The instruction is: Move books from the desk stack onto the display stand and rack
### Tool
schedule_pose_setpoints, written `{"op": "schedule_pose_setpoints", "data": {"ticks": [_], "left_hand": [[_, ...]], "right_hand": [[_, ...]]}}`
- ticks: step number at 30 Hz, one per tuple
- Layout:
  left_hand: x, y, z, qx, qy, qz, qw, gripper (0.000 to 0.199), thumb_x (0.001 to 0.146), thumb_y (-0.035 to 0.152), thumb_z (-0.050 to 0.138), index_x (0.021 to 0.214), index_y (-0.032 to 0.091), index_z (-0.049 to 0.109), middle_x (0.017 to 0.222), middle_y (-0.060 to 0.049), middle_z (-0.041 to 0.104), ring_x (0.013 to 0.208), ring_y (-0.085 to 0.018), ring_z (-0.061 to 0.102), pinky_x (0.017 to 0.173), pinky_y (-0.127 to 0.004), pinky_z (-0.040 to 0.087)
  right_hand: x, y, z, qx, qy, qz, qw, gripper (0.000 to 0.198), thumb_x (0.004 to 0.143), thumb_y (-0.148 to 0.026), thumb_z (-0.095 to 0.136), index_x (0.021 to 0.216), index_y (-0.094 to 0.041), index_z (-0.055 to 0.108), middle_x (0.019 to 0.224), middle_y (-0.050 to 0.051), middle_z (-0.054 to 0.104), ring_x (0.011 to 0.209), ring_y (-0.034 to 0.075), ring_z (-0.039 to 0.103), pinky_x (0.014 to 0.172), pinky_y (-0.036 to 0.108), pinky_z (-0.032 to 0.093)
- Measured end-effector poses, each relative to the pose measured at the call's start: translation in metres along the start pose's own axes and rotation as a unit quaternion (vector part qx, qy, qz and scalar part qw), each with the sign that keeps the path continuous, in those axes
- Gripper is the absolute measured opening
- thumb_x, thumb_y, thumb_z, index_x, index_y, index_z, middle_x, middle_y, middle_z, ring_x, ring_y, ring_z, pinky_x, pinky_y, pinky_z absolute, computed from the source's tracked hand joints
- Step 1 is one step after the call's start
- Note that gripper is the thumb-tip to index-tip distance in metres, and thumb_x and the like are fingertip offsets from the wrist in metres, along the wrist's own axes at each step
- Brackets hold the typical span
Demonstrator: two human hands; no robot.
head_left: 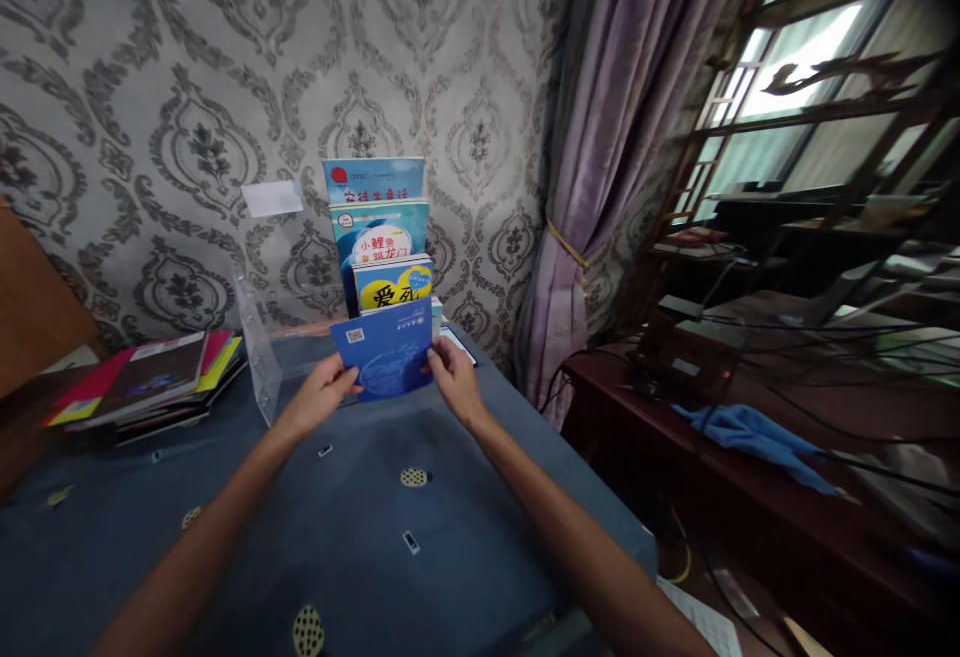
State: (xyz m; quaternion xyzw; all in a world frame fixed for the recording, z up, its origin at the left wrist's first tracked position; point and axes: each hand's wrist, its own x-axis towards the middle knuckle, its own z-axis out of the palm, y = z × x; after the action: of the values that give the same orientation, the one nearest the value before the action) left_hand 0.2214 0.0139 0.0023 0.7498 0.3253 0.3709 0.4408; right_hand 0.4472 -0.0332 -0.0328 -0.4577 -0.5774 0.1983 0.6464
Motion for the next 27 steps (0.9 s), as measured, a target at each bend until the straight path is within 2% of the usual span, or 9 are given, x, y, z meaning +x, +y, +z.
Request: {"op": "schedule_pose_setpoints", "data": {"ticks": [4, 8, 14, 23, 27], "left_hand": [[0.028, -0.002, 0.016, 0.055, 0.118, 0.109, 0.985, 0.040, 0.090, 0.040, 0.047, 0.117, 0.014, 0.059, 0.112, -0.011, 0.070, 0.099, -0.023, 0.067, 0.085, -0.036, 0.058], [0.040, -0.009, 0.026, 0.088, 0.159, 0.116, 0.976, 0.039, 0.095, 0.036, 0.042, 0.124, 0.014, 0.056, 0.112, -0.011, 0.070, 0.098, -0.022, 0.069, 0.085, -0.035, 0.058], [0.039, -0.020, 0.031, 0.175, 0.179, 0.103, 0.963, 0.025, 0.095, 0.029, 0.046, 0.112, 0.017, 0.060, 0.104, -0.010, 0.071, 0.097, -0.024, 0.068, 0.085, -0.035, 0.055], [0.035, -0.022, 0.033, 0.300, 0.185, 0.091, 0.931, 0.015, 0.097, 0.025, 0.041, 0.095, 0.020, 0.055, 0.096, -0.010, 0.067, 0.095, -0.024, 0.065, 0.087, -0.036, 0.048], [0.031, -0.024, 0.032, 0.341, 0.181, 0.069, 0.920, 0.015, 0.099, 0.025, 0.040, 0.097, 0.019, 0.053, 0.096, -0.010, 0.067, 0.091, -0.025, 0.066, 0.081, -0.034, 0.048]], "right_hand": [[0.027, -0.003, -0.002, -0.005, 0.033, -0.044, 0.998, 0.018, 0.090, -0.039, 0.044, 0.087, -0.023, 0.053, 0.085, 0.003, 0.058, 0.080, 0.020, 0.060, 0.078, 0.035, 0.058], [0.038, 0.004, -0.002, -0.014, 0.045, -0.062, 0.997, 0.017, 0.090, -0.037, 0.043, 0.086, -0.023, 0.051, 0.082, 0.002, 0.056, 0.078, 0.019, 0.059, 0.079, 0.035, 0.057], [0.037, 0.023, -0.006, -0.039, 0.047, -0.063, 0.996, 0.019, 0.090, -0.036, 0.042, 0.086, -0.023, 0.055, 0.085, 0.004, 0.060, 0.082, 0.021, 0.061, 0.081, 0.036, 0.056], [0.026, 0.044, -0.011, -0.120, 0.051, -0.053, 0.990, 0.023, 0.092, -0.038, 0.045, 0.092, -0.021, 0.062, 0.096, 0.007, 0.063, 0.092, 0.023, 0.059, 0.082, 0.036, 0.053], [0.020, 0.047, -0.011, -0.161, 0.059, -0.051, 0.984, 0.021, 0.091, -0.035, 0.046, 0.087, -0.021, 0.061, 0.096, 0.008, 0.060, 0.090, 0.023, 0.058, 0.080, 0.036, 0.052]]}}
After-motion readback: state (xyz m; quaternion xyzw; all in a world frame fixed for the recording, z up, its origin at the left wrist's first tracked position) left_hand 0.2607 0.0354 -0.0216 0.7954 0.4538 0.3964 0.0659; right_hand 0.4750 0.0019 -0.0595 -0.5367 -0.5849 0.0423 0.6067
